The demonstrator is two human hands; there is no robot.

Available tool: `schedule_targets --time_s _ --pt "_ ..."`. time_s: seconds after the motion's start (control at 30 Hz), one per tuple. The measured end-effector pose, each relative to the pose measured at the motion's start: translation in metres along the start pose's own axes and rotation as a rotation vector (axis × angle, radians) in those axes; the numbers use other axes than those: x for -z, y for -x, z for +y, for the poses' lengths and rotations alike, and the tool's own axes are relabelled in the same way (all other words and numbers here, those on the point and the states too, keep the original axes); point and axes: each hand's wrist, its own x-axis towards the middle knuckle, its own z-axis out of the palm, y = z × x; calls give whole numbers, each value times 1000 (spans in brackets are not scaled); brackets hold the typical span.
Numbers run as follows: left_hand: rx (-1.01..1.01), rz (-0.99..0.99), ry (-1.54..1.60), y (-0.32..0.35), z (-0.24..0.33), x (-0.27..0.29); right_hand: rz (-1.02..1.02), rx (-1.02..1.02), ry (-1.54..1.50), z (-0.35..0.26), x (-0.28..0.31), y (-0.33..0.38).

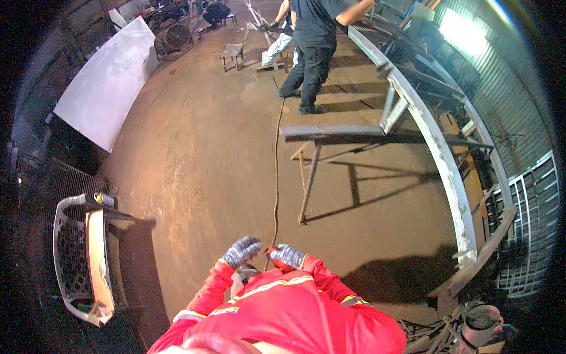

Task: The person uses a tape measure to measure the dimensions of a metal frame and a separate metal bar in a workshop. They extend the tape measure across the frame and then measure the length of a bar held by a coworker.

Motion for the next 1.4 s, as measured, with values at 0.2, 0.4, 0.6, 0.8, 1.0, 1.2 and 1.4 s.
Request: schedule_targets --time_s 0.2,0.4,0.6,0.8,1.0,1.2,1.4 --pt "226 -96 26 -70 30 166 -116 -115 26 -120 -14 -173" --pt "194 -109 -90 -219 76 364 -248 -42 -127 -157 35 -414" --pt "62 213 -21 -376 169 588 -289 -62 -385 -313 131 -624" --pt "-78 293 269 -519 280 698 -70 -138 -1151 -393 225 -830" --pt "-178 144 394 -730 306 807 353 -217 -1151 -458 323 -1062" --pt "-214 -30 291 -867 418 943 451 -89 -547 -540 461 -1203" --pt "-115 -290 267 -1027 483 1054 598 45 145 -532 568 -1365"
